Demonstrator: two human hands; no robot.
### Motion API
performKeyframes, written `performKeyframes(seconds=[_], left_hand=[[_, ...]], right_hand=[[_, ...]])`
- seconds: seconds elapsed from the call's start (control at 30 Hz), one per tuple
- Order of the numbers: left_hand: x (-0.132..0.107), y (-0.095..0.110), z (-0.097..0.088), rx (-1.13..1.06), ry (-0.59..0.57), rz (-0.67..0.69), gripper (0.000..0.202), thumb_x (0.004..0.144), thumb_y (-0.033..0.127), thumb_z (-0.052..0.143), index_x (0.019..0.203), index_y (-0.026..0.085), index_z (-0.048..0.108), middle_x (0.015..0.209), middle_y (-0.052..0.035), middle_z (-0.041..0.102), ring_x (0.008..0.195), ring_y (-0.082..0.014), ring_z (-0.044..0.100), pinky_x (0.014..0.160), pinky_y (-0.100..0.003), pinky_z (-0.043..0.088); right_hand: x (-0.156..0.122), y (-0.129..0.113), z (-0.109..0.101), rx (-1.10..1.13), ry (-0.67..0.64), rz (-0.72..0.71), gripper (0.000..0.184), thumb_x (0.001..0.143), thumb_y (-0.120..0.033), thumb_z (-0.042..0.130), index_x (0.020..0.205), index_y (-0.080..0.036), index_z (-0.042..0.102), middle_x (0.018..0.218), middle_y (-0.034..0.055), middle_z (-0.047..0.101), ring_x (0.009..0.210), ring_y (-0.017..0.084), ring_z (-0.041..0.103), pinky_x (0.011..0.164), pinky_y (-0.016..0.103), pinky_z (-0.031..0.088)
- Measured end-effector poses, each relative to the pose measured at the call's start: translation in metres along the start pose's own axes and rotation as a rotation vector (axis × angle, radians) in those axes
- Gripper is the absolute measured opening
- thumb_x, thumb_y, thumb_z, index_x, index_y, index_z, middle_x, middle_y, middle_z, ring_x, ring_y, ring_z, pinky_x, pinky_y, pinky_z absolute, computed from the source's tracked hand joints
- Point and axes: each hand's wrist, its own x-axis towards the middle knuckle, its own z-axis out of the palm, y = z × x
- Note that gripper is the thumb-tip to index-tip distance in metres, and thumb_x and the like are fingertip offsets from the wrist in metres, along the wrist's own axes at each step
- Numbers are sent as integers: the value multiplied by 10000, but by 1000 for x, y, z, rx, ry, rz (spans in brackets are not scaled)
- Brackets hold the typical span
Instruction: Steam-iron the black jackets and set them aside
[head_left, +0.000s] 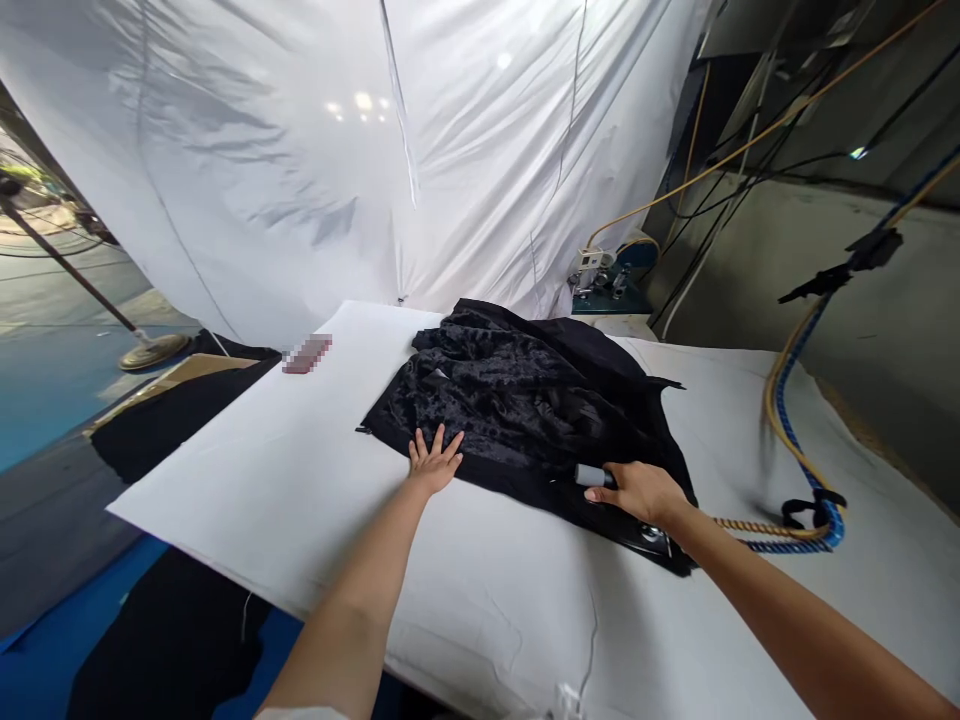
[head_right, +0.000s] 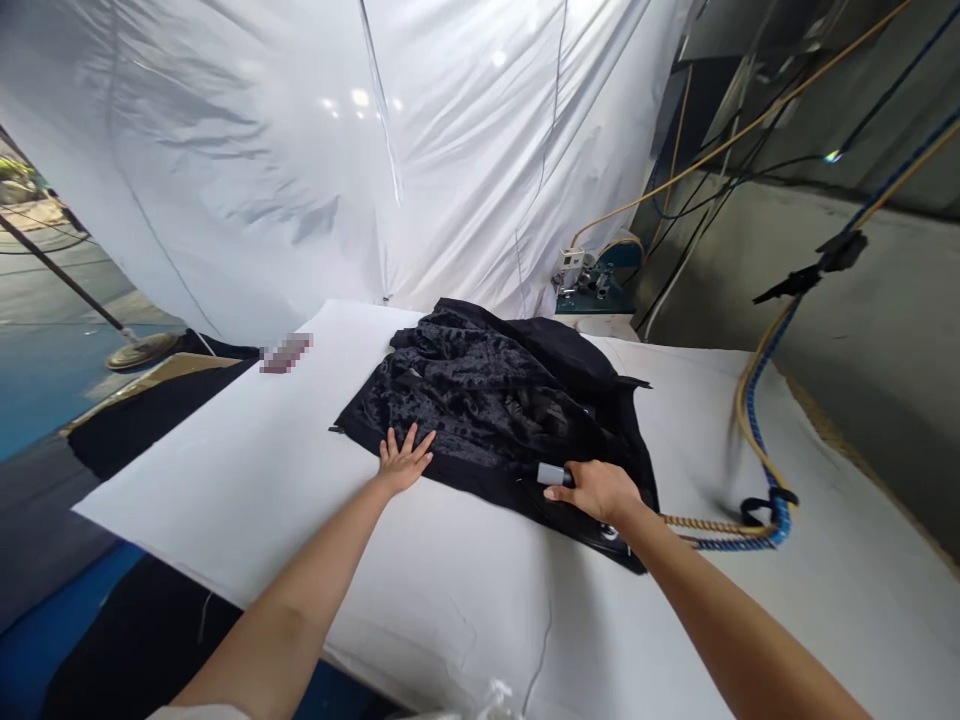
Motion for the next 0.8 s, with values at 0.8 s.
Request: performKeyframes(seconds=[0.8], left_hand=[[38, -140, -51, -322, 418, -73, 452, 793, 220, 504, 1233, 318, 470, 1331, -78, 394, 1220, -266, 334, 979, -453, 288]], right_hand=[[68, -172, -11, -47, 10, -42, 643, 697, -746, 321, 887, -203, 608, 798, 102, 650, 777, 271, 605, 608, 309, 375]])
